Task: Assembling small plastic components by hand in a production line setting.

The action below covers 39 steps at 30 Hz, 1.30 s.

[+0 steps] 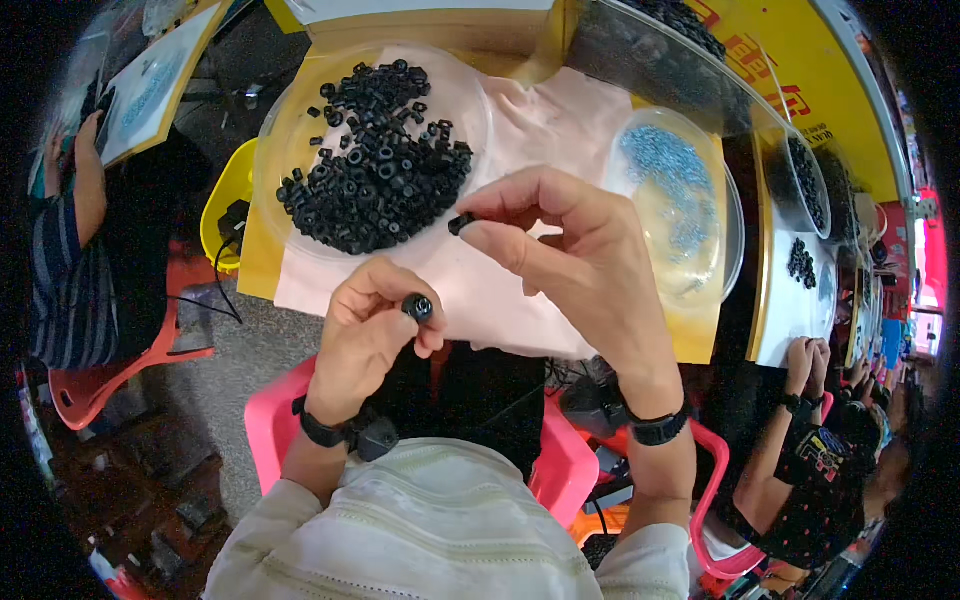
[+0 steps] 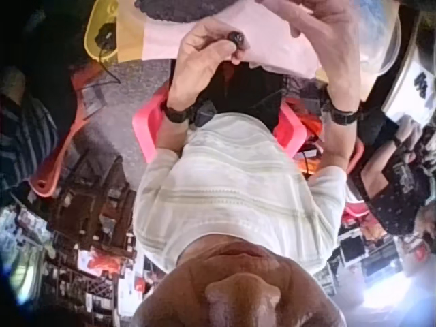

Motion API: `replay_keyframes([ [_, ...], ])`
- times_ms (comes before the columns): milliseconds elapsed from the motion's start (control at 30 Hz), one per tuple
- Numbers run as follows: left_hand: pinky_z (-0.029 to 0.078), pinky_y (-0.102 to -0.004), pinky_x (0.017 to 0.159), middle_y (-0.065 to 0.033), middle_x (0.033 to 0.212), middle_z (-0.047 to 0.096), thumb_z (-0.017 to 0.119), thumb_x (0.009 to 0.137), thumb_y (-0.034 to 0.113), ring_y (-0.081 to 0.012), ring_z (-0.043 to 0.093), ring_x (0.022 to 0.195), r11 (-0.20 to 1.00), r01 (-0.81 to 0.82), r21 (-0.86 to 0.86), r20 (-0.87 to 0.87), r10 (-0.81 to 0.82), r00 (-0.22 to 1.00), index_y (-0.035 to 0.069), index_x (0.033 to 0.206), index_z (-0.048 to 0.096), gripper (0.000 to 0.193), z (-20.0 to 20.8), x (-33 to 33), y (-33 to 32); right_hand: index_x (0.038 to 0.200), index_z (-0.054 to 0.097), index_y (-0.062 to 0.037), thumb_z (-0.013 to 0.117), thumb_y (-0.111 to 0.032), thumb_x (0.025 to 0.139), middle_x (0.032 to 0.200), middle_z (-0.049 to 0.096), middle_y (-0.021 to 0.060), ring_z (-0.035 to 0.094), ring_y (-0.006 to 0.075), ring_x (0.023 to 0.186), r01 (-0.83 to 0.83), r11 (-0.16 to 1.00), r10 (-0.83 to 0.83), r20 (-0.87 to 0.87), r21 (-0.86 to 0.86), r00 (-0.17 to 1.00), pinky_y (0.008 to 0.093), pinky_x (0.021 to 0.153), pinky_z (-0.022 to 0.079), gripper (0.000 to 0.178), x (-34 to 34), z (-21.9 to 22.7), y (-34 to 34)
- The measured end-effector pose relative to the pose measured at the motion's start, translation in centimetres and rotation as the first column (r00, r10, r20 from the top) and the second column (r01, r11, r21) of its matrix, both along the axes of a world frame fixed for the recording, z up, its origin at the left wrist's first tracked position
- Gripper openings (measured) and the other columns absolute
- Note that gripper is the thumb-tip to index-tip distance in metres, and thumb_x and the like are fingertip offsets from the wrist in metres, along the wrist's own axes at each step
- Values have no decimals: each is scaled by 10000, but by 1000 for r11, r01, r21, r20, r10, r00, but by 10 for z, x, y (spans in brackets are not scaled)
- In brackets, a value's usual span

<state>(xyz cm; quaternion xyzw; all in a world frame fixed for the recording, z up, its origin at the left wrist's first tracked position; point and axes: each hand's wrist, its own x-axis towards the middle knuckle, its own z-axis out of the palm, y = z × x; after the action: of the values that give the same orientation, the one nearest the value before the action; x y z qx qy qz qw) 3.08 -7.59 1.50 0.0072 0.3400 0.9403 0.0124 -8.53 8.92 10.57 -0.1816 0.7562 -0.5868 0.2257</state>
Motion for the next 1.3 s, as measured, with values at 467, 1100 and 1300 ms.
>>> replay_keyframes([
  [467,515,-270,716,-101,935,676,673,890,42,-161,654,816,1000,-3,-27,38,4,999,7,1065,594,195,15,9,37,991,713,-68,701,-97,872,879,628,-50,502,-4,688,92,978,-94,1,-188,996,160,523,385,123,58,-15,47],
  [1100,522,-254,709,-114,931,683,650,916,82,-155,663,807,985,142,93,153,-155,976,7,1058,608,166,9,5,42,999,688,-14,677,30,832,860,657,71,660,138,726,-2,995,-44,-453,-100,890,245,595,524,174,63,-22,50],
  [1300,526,-263,714,-118,947,684,627,930,77,-160,665,830,991,136,-1,130,-135,982,6,1065,611,153,7,2,44,1021,672,7,666,19,856,910,650,72,663,126,754,3,980,-65,-306,-200,950,230,617,531,166,62,-31,55],
])
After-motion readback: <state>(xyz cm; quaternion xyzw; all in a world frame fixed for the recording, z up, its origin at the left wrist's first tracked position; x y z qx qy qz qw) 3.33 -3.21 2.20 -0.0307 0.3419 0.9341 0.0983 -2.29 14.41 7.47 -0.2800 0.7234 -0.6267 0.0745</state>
